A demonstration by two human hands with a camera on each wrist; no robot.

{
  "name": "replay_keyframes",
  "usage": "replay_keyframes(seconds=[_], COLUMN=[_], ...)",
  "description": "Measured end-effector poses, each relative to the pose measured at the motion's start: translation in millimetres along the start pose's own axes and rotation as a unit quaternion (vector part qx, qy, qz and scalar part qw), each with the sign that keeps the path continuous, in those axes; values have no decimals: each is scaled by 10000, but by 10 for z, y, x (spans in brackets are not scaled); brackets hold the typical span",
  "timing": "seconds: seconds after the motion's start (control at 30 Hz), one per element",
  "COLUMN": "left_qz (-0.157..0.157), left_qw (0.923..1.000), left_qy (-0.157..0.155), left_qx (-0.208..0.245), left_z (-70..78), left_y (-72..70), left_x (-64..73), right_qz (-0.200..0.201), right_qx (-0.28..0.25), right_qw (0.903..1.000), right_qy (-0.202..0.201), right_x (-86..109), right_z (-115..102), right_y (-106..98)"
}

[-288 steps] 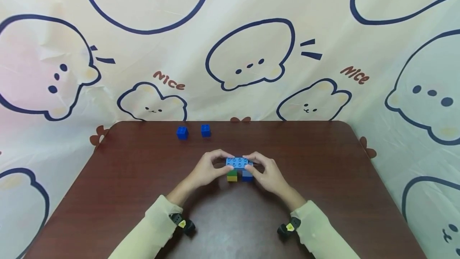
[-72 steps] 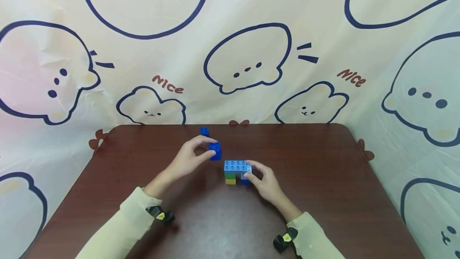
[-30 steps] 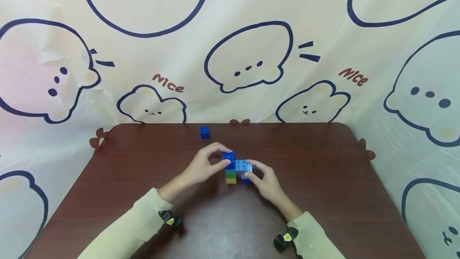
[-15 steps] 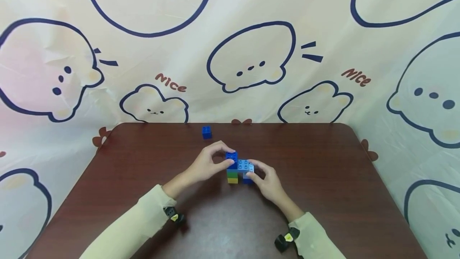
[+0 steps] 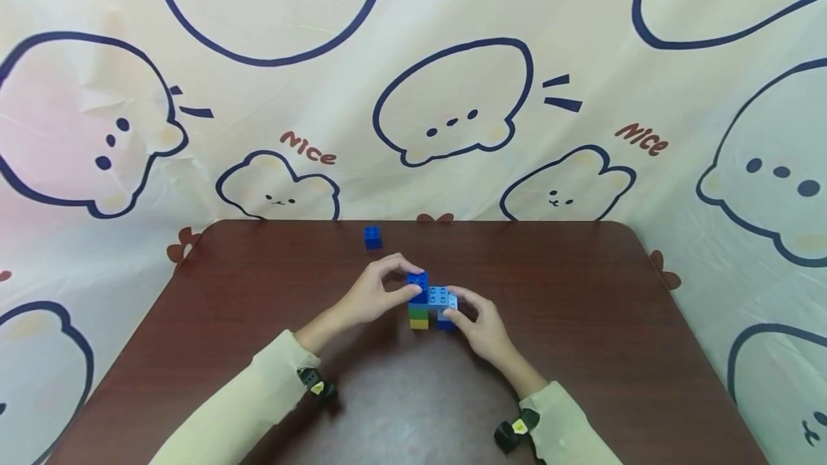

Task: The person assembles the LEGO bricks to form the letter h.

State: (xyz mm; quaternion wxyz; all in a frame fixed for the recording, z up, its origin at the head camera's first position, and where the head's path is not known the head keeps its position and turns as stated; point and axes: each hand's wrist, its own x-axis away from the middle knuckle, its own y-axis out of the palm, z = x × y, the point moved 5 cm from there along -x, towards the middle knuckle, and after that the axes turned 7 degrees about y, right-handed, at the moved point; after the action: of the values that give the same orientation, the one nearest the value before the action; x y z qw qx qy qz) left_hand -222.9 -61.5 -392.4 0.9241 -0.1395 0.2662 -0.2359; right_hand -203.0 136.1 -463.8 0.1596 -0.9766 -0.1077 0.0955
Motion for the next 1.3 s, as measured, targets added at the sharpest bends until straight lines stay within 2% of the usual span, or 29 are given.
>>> replay_keyframes(seconds=[0.17, 0.4, 0.77, 1.0, 1.3], left_qz=[-43, -78, 88, 18, -175], left_qw=[9999, 9998, 9994, 9996, 9993], left_qy=[-124, -85, -84, 99, 189], left_qx=[21, 157, 328, 255, 267], left_z=[-37, -61, -76, -450, -452], left_y=[10, 37, 52, 126, 116], left_x=[0, 1, 15, -16, -28], right_qz=[-19, -25, -105, -119, -140], right_qx=[15, 30, -120, -141, -164], right_qw=[10000, 10000, 9999, 9998, 9998], right_qy=[39, 10, -34, -51, 43], right_x=[8, 7, -9, -25, -31], right_z=[11, 6, 5, 41, 73], right_y=[2, -5, 14, -12, -3])
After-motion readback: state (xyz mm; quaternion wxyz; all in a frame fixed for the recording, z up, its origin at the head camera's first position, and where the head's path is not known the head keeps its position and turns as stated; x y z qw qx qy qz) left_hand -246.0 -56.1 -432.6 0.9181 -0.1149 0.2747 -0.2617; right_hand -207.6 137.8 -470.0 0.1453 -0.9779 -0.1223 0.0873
